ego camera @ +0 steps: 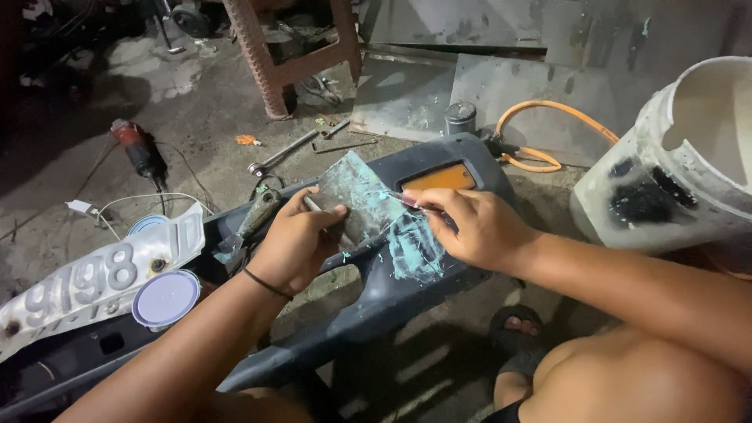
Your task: The person applies a light blue body filler onto a dark plastic car part using a red plastic spreader. They smooth the filler across the surface and then scoop more filler from a small container using a metal putty knife.
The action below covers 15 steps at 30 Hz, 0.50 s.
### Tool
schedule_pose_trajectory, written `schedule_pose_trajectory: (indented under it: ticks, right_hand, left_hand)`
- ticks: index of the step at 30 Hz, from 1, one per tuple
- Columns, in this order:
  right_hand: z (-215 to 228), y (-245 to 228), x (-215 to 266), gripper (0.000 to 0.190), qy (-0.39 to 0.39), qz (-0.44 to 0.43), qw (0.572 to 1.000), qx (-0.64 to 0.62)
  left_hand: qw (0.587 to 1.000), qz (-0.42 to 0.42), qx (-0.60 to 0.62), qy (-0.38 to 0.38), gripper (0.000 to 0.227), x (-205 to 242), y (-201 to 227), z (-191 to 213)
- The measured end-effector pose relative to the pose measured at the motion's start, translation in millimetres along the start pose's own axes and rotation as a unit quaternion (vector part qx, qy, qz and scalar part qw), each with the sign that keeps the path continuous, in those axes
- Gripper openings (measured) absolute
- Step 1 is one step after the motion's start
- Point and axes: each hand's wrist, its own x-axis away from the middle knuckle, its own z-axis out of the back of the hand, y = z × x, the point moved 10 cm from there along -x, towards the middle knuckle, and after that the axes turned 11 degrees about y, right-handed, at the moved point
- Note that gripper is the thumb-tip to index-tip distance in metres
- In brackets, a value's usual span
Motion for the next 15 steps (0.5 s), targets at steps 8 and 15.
schedule_pose_trajectory:
  ticks: [8, 15]
  right_hand:
    - [1, 11, -1, 0.023, 0.008, -0.015, 1.000, 0.015]
    - [-2, 69, 34, 0.026, -0.030, -0.137, 0.985, 0.096]
  left_hand:
    - [0.999, -0.025, 0.006, -0.029, 0.064, -6, 0, 5]
    - [0.998, -0.028, 0.025, -0.053, 0.045, 1, 4, 3]
